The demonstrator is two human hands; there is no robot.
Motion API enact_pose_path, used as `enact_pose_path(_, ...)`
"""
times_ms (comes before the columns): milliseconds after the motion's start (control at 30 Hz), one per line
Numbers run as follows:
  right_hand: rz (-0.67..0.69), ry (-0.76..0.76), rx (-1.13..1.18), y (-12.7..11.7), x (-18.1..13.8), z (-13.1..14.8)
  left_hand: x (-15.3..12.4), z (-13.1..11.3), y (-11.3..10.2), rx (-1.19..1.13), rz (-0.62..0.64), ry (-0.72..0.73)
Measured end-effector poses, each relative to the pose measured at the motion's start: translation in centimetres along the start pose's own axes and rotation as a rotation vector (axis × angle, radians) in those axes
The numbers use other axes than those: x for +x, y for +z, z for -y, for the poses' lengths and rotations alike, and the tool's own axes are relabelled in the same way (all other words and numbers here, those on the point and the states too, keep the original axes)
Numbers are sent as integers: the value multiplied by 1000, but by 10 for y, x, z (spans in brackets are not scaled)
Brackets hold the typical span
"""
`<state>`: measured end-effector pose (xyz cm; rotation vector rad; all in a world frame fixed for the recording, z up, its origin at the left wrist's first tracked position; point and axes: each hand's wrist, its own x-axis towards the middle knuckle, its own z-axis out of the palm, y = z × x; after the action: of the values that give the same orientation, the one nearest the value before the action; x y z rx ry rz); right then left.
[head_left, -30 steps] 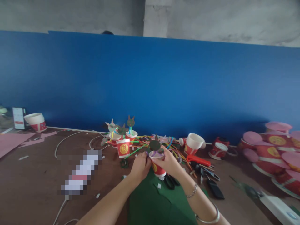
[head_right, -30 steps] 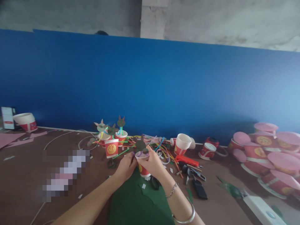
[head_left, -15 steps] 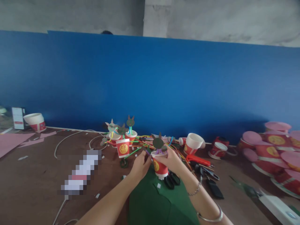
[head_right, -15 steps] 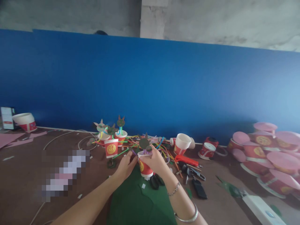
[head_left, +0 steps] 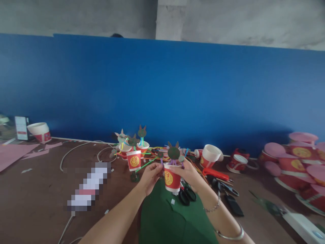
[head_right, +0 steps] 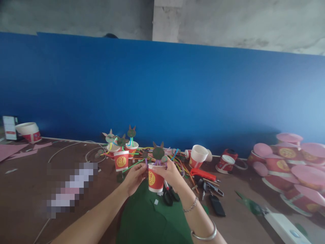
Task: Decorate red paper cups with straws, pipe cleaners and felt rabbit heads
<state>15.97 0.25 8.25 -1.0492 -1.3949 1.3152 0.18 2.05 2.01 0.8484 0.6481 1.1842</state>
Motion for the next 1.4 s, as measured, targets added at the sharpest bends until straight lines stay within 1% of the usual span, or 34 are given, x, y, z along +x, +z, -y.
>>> enact_pose_path(200, 16, 16, 29, 2, -4, 3, 1, -1, -4, -126, 78, -82)
enact_pose_path(400, 58, -1, 16, 0, -2, -1, 1, -1, -7, -172, 94, -165)
enact_pose_path(567, 64, 5, 5, 2, -3, 2, 0, -2, -8, -186, 97, -157)
enact_pose_path(733, 66, 25, 36, 4, -5, 4, 1, -3, -10, -145, 144, -166)
enact_pose_path(900, 123, 15, 65, 2, -6, 5, 1, -4, -11, -98, 194, -172)
enact_pose_path(1000, 145, -3, 60, 3, -6, 9, 1, -5, -11, -87, 202, -189)
enact_pose_path(1167, 163, -19, 30, 4, -7, 11, 0, -5, -14, -73, 200, -286)
enact_pose_path(1400, 163, -40, -26, -2, -5, 2, -1, -3, -18, -98, 217, -400)
